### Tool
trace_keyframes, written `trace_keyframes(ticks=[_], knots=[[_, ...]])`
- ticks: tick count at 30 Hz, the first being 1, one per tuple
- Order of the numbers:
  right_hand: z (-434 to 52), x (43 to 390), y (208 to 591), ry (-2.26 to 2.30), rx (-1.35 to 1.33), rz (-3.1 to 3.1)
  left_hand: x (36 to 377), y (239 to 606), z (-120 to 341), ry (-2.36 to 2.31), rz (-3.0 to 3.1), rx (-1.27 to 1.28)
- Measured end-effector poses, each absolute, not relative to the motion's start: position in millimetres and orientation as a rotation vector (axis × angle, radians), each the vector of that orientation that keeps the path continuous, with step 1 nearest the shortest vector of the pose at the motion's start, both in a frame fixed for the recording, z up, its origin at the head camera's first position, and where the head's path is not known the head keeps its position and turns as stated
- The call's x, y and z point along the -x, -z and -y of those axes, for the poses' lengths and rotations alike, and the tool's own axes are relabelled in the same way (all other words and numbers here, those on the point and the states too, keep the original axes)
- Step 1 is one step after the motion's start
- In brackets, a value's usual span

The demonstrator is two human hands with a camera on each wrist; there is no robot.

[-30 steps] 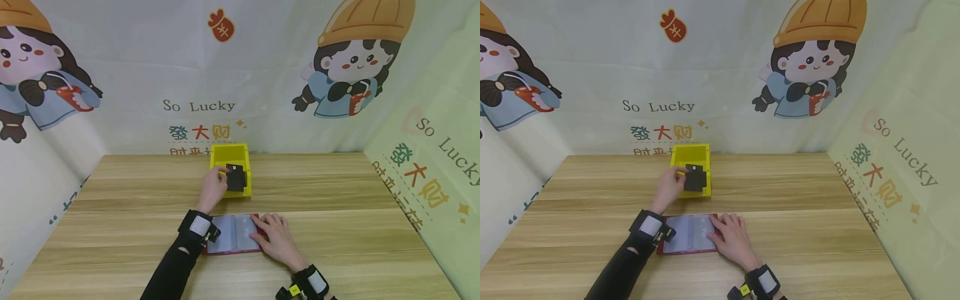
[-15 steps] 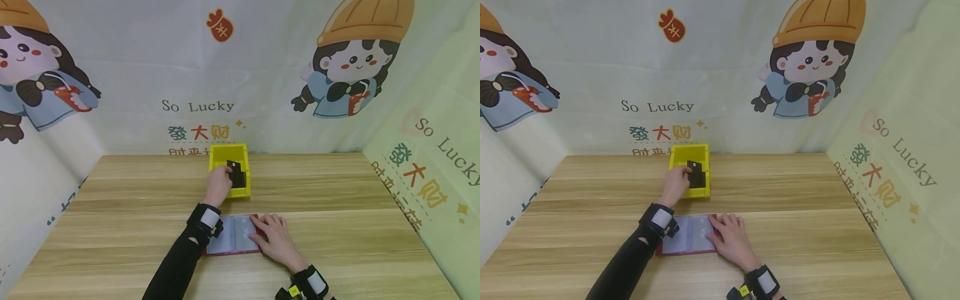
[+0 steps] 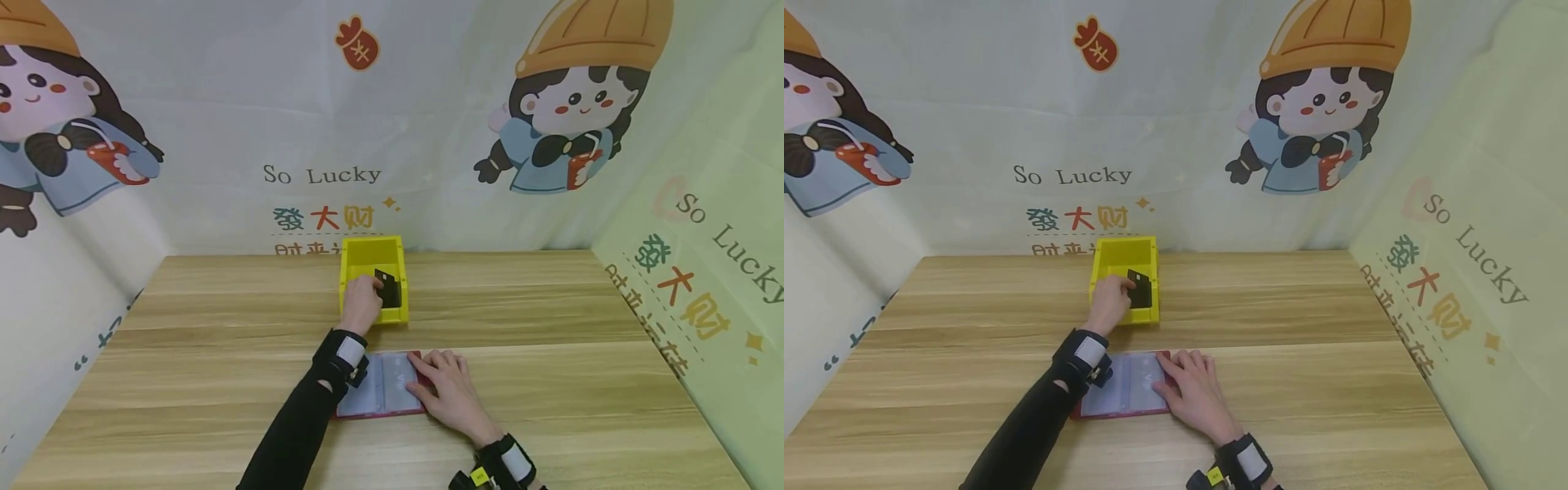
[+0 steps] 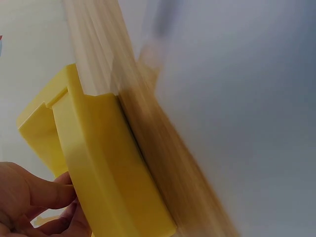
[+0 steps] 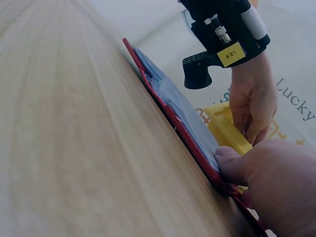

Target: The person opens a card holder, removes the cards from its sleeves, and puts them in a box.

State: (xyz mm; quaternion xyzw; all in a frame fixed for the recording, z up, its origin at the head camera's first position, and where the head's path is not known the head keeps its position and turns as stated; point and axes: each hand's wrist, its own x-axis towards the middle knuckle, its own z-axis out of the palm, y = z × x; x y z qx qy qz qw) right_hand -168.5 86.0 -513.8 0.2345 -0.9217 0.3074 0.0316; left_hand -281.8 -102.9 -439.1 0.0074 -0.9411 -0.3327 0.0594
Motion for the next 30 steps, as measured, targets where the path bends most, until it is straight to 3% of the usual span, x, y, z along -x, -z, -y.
trace_keyframes(ticks=[14,30], knots=[[-86,168,515,-0.947,-0.726,2.833,275,436,95,0.748,2.967,0.051],[-86,167,516,-0.911,-0.738,2.789,269,442,92,0.694,3.052,-0.036]])
